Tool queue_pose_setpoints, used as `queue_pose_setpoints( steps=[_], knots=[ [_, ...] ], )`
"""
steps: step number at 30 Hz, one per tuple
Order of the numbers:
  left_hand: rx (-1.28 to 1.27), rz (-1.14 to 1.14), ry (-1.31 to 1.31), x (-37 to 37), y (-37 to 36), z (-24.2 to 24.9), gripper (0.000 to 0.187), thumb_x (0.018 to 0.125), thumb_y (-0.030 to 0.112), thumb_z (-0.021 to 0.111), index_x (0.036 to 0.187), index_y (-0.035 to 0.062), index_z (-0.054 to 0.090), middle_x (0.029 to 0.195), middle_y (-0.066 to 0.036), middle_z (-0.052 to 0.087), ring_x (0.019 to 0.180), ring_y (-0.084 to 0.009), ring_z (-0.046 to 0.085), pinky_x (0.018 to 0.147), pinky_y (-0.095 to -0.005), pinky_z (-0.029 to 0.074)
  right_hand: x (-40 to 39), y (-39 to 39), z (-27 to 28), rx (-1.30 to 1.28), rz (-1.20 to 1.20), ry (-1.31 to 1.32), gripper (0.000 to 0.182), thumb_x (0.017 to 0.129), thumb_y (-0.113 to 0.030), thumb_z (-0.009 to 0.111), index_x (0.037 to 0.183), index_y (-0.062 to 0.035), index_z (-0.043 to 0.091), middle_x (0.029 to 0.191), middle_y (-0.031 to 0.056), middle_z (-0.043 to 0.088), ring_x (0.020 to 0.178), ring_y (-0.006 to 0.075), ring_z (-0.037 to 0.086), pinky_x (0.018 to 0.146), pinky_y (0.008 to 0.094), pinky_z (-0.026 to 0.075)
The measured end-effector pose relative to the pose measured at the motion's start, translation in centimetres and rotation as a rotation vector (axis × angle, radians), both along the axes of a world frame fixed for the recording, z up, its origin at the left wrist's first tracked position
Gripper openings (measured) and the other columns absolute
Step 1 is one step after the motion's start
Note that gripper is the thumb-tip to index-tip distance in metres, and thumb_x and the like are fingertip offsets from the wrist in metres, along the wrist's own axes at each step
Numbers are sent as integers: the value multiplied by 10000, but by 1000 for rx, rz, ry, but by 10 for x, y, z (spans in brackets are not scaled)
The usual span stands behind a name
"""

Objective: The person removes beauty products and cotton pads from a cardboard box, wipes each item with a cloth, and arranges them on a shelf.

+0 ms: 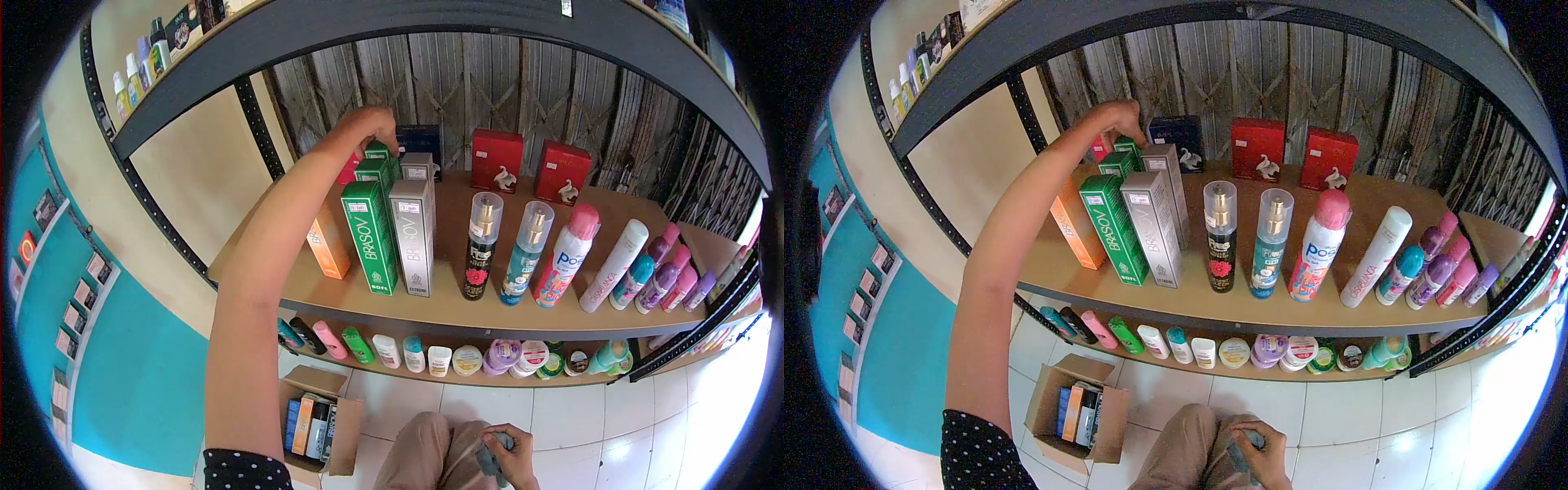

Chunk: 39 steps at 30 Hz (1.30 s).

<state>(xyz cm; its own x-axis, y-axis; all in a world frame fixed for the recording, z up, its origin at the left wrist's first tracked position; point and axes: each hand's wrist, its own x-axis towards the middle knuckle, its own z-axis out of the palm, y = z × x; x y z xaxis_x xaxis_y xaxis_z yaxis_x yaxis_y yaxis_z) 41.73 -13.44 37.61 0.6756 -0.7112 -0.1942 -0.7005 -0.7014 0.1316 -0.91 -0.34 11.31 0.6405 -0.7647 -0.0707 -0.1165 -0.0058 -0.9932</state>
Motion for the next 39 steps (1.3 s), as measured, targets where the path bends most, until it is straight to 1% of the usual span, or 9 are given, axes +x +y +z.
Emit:
queue_pose_setpoints(
  steps=[8, 10, 13, 16, 24, 30, 32, 34, 39],
  knots=[
    [55, -1, 35, 3, -4, -2, 657, 619, 266, 727, 1049, -127, 423, 958, -290, 524, 793, -344, 574, 554, -395, 542, 0, 2, -1, 55, 7, -72, 144, 801, -99, 533, 891, 0, 586, 591, -12, 498, 508, 32, 374, 429, 182, 309],
    [110, 30, 37, 0, -6, 2, 679, 620, 278, 724, 1072, -118, 409, 980, -286, 516, 803, -345, 572, 563, -400, 539, 0, -1, -4, 20, -21, 90, 99, 713, -46, 603, 787, 19, 619, 759, 101, 621, 723, 139, 567, 697, 259, 440],
    [159, 32, 33, -4, -3, 6, 711, 619, 302, 720, 1107, -101, 396, 1023, -272, 503, 813, -343, 572, 589, -418, 531, -4, 0, 7, 114, 57, 87, 174, 802, -49, 491, 942, 8, 577, 732, 55, 576, 616, 97, 502, 543, 212, 410],
    [164, 10, 2, -7, 1, 4, 696, 622, 390, 690, 1085, -70, 448, 1015, -237, 526, 799, -318, 584, 663, -405, 498, 0, -1, -5, -20, -25, 104, 97, 716, -47, 604, 782, 23, 618, 748, 103, 621, 710, 137, 565, 689, 255, 441],
    [93, -96, -58, 6, 12, 12, 744, 613, 599, 589, 1026, -17, 531, 964, -172, 572, 839, -262, 578, 719, -387, 463, -2, 0, -8, 48, -39, 120, 113, 717, -62, 606, 785, 28, 616, 726, 101, 616, 690, 127, 549, 663, 249, 435],
    [-1236, -517, 65, -13, 123, 16, 363, 802, 310, 511, 955, -16, 557, 891, -108, 594, 822, -172, 559, 762, -286, 422, -10, -3, -14, -1, -63, 108, 105, 723, -52, 586, 780, 34, 608, 695, 81, 603, 649, 107, 528, 619, 227, 425],
    [-1576, -322, -93, -32, 166, -11, 290, 813, 193, 493, 996, -26, 542, 932, -115, 588, 908, -181, 537, 850, -289, 370, -9, -1, -13, 45, -84, 96, 119, 719, -58, 592, 792, 35, 608, 705, 96, 607, 651, 126, 525, 620, 242, 423],
    [-1657, -127, -165, -21, 184, -68, 369, 817, 223, 500, 1080, -36, 482, 1060, -125, 534, 1023, -184, 473, 909, -302, 323, -8, -1, -10, 80, -66, 105, 117, 717, -55, 597, 791, 34, 606, 709, 87, 603, 653, 125, 521, 624, 237, 419],
    [-1313, 128, 566, -9, 187, -171, 496, 830, 282, 503, 1197, -9, 342, 1179, -104, 426, 1103, -172, 393, 945, -302, 287, -8, 3, 0, 197, -93, -25, 289, 738, -133, 405, 890, 51, 569, 807, 105, 579, 731, 134, 523, 660, 220, 407]
  ],
)
